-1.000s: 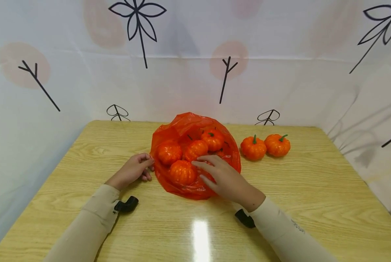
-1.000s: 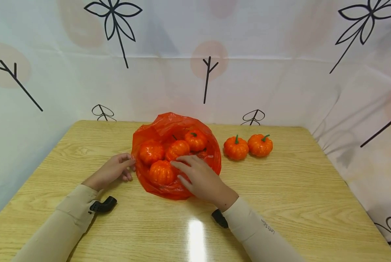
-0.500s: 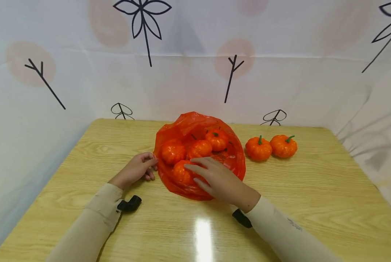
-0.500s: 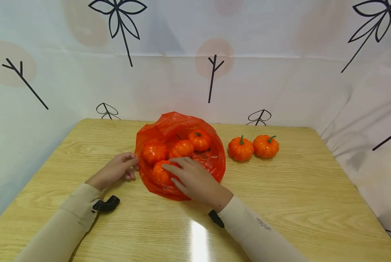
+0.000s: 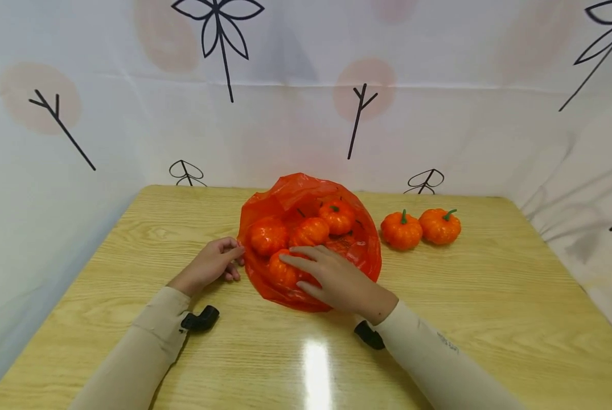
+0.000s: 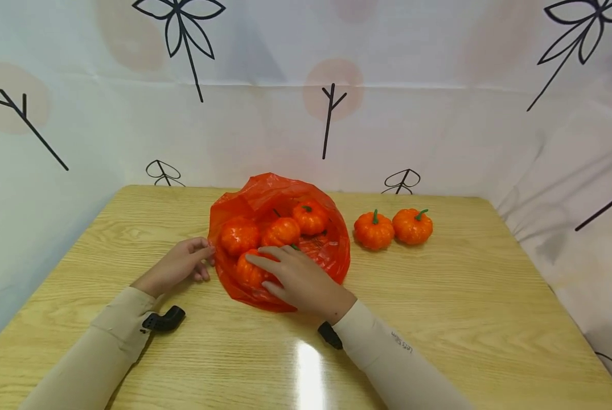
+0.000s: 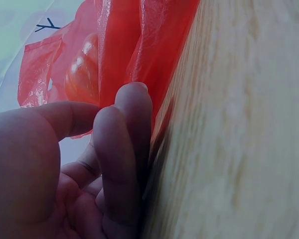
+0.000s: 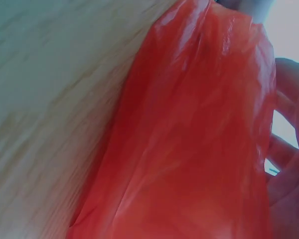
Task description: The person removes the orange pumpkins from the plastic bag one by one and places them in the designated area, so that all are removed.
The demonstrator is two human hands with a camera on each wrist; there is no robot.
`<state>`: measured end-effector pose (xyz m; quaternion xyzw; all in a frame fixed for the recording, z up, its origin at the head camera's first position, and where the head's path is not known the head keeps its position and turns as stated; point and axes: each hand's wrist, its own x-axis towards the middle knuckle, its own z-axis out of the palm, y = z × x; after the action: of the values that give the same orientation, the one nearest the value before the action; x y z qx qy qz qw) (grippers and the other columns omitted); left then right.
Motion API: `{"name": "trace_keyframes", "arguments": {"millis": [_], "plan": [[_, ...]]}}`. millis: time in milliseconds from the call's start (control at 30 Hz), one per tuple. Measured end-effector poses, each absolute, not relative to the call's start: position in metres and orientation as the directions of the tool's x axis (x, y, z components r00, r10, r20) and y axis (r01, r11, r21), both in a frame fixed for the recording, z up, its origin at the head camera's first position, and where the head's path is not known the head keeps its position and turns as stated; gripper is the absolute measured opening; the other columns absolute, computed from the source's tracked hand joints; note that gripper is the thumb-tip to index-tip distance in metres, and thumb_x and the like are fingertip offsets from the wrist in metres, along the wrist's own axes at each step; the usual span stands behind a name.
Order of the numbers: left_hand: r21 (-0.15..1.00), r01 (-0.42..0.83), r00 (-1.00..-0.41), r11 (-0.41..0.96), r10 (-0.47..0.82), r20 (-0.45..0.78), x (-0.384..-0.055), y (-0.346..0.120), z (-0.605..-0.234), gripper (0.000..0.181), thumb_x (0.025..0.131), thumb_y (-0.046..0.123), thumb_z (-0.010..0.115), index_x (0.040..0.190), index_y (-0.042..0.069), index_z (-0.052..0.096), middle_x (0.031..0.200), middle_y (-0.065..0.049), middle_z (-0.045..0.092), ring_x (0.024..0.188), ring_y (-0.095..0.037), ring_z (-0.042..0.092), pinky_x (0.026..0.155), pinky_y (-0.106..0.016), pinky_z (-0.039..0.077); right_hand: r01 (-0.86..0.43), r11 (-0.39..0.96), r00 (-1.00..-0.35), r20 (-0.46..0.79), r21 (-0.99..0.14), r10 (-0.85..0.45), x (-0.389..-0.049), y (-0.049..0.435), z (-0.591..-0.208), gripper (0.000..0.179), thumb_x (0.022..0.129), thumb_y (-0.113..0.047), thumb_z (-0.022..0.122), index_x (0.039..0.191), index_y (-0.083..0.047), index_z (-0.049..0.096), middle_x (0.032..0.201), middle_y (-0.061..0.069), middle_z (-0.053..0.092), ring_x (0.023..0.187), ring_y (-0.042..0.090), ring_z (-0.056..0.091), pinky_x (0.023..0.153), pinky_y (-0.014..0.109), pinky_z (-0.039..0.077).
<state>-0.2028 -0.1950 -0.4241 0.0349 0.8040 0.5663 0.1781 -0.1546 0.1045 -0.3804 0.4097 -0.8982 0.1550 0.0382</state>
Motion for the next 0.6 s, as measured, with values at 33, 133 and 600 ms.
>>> {"name": "trace_keyframes", "arguments": {"millis": [33,133,600], "plan": [[0.923,-0.149,-0.935,0.355,0.254,-0.248,-0.2026,-0.1951,-0.4235,0.026,0.106,0.030,0.052,0.103,0.004,0.055,0.092,-0.007,0.060,0.063,-0.015,0.066,0.057,-0.021,0.054,-0.745,0.616,-0.663,0.190,-0.254,-0.724,-0.1550,0.1049,-0.3805,0.058,0.096,-0.026,0.069,0.150,-0.026,0.047,0.147,0.004,0.052,0.136,0.025,0.050,0.112,0.045,0.045],[0.924,-0.143,-0.935,0.355,0.257,-0.243,-0.2024,-0.1953,-0.4221,0.026,0.106,0.029,0.052,0.103,0.003,0.055,0.092,-0.007,0.059,0.062,-0.015,0.066,0.057,-0.021,0.055,-0.736,0.618,-0.671,0.178,-0.276,-0.719,-0.1555,0.1057,-0.3807,0.060,0.095,-0.026,0.070,0.150,-0.026,0.046,0.147,0.003,0.052,0.137,0.025,0.050,0.111,0.045,0.045],[0.924,-0.143,-0.937,0.355,0.253,-0.242,-0.1995,-0.1945,-0.4228,0.026,0.106,0.028,0.052,0.103,0.003,0.054,0.092,-0.007,0.060,0.062,-0.015,0.065,0.057,-0.021,0.054,-0.730,0.616,-0.679,0.207,-0.296,-0.705,-0.1513,0.1054,-0.3863,0.060,0.091,-0.024,0.076,0.144,-0.019,0.048,0.147,0.005,0.048,0.133,0.026,0.051,0.107,0.040,0.049]]}}
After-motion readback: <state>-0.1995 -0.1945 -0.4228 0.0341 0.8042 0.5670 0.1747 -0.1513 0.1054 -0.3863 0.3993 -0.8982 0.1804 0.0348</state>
